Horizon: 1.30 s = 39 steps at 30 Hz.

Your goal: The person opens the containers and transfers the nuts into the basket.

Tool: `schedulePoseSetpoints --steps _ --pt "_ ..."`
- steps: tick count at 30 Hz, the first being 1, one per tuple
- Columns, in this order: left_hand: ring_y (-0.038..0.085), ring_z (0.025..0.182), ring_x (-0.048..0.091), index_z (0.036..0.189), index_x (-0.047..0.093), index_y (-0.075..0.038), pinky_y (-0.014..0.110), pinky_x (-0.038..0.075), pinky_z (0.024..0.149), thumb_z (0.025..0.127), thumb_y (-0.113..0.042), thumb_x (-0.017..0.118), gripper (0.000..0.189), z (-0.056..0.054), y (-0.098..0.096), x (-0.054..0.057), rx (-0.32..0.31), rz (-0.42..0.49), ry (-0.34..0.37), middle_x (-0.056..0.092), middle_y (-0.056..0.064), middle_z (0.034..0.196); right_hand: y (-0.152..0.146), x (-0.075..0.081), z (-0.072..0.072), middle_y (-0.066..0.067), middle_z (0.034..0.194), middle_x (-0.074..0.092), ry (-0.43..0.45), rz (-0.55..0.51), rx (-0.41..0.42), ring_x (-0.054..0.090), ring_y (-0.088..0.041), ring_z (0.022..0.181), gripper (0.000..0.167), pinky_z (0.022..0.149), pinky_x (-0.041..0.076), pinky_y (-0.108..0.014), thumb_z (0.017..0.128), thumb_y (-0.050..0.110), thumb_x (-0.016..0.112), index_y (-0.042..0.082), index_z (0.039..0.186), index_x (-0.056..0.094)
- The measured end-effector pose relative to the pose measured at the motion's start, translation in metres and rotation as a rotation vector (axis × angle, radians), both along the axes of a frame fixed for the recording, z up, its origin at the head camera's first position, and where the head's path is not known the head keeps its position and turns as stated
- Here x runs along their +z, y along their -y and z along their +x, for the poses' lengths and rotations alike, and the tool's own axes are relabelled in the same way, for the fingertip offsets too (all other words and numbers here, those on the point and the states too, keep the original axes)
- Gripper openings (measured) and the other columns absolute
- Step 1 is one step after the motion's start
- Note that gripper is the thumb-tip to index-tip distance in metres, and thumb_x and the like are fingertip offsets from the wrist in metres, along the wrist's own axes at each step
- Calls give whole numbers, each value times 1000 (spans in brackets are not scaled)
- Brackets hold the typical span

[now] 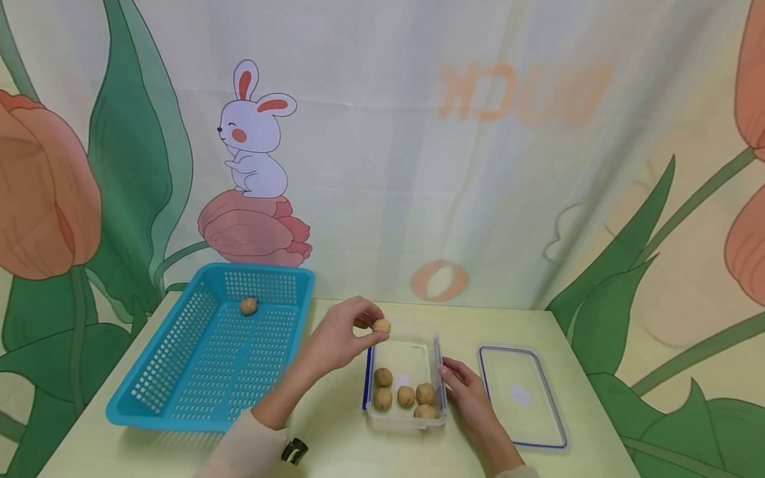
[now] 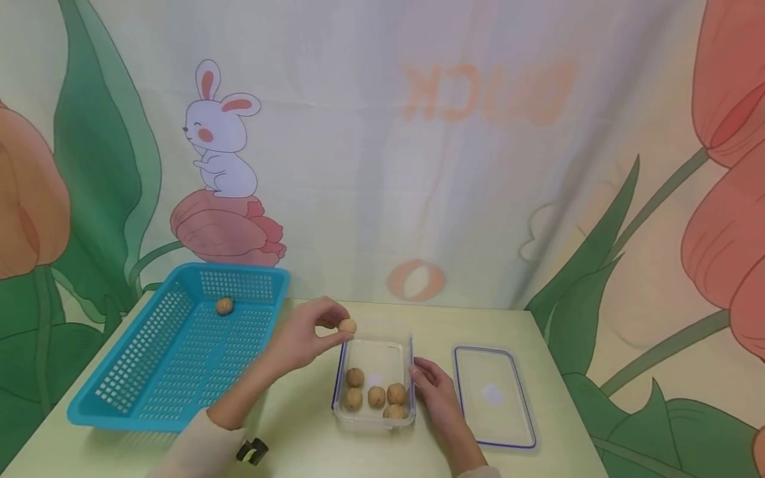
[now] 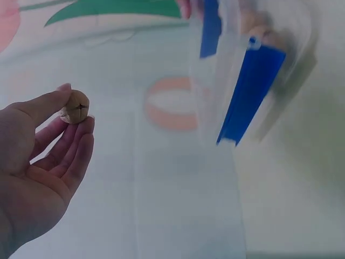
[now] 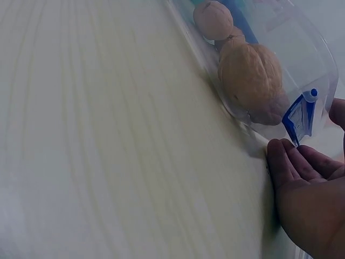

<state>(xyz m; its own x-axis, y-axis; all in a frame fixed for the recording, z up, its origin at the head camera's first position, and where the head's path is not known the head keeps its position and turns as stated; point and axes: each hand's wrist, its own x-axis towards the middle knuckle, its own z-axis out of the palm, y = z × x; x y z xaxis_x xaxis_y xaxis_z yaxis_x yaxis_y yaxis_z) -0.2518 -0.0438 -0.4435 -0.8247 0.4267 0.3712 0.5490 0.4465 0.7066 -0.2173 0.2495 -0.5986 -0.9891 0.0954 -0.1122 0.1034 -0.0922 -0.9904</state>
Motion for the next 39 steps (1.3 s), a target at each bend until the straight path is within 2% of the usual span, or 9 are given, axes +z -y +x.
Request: schedulePoseSetpoints --steps 3,6,11,16,22,26,34,39 --pt "16 97 71 112 73 -11 33 62 90 92 -19 86 25 2 23 8 78 30 -19 69 -1 105 -1 0 -1 -26 147 58 7 -1 0 56 -32 136 55 104 54 -32 105 26 70 -7 146 54" --pt "18 98 72 113 74 -9 35 62 90 91 -18 86 26 2 44 9 142 60 -23 70 1 105 -1 -1 -1 -27 147 57 4 16 5 55 -33 137 55 106 53 -35 105 27 69 -7 146 54" --pt "24 101 74 116 75 -10 42 63 90 90 -19 87 30 2 74 0 225 56 -31 71 2 106 1 -2 0 -27 146 58 8 8 -2 57 -32 135 54 103 54 -32 105 25 70 -7 145 54" --pt "30 107 73 121 74 -10 48 62 92 92 -23 86 34 1 101 -10 300 16 -4 72 4 112 3 -2 2 -28 146 58 2 3 1 58 -30 132 54 101 55 -30 105 22 69 -9 146 53" --pt "33 109 71 125 73 -7 54 60 95 93 -21 85 37 -6 132 -21 357 5 2 73 10 117 2 0 2 -28 146 58 -4 13 -2 59 -29 131 54 102 55 -32 105 24 69 -9 146 54" --pt "37 112 70 127 71 -5 56 59 95 94 -22 84 40 -9 147 -31 391 -24 30 71 14 120 1 0 2 -30 145 57 -19 24 3 60 -29 130 55 102 56 -33 106 25 69 -10 145 54" --pt "39 112 69 125 70 -2 56 58 98 97 -20 80 35 -23 162 -61 417 -120 103 65 16 118 2 -4 0 -26 145 59 16 -5 -1 58 -30 132 54 100 55 -30 104 25 71 -7 145 55" --pt "40 112 70 123 71 -1 56 57 98 98 -18 79 31 -28 165 -69 405 -118 129 71 17 116 2 -2 0 -26 146 59 1 1 -5 58 -29 132 54 100 55 -29 104 25 70 -7 145 55"
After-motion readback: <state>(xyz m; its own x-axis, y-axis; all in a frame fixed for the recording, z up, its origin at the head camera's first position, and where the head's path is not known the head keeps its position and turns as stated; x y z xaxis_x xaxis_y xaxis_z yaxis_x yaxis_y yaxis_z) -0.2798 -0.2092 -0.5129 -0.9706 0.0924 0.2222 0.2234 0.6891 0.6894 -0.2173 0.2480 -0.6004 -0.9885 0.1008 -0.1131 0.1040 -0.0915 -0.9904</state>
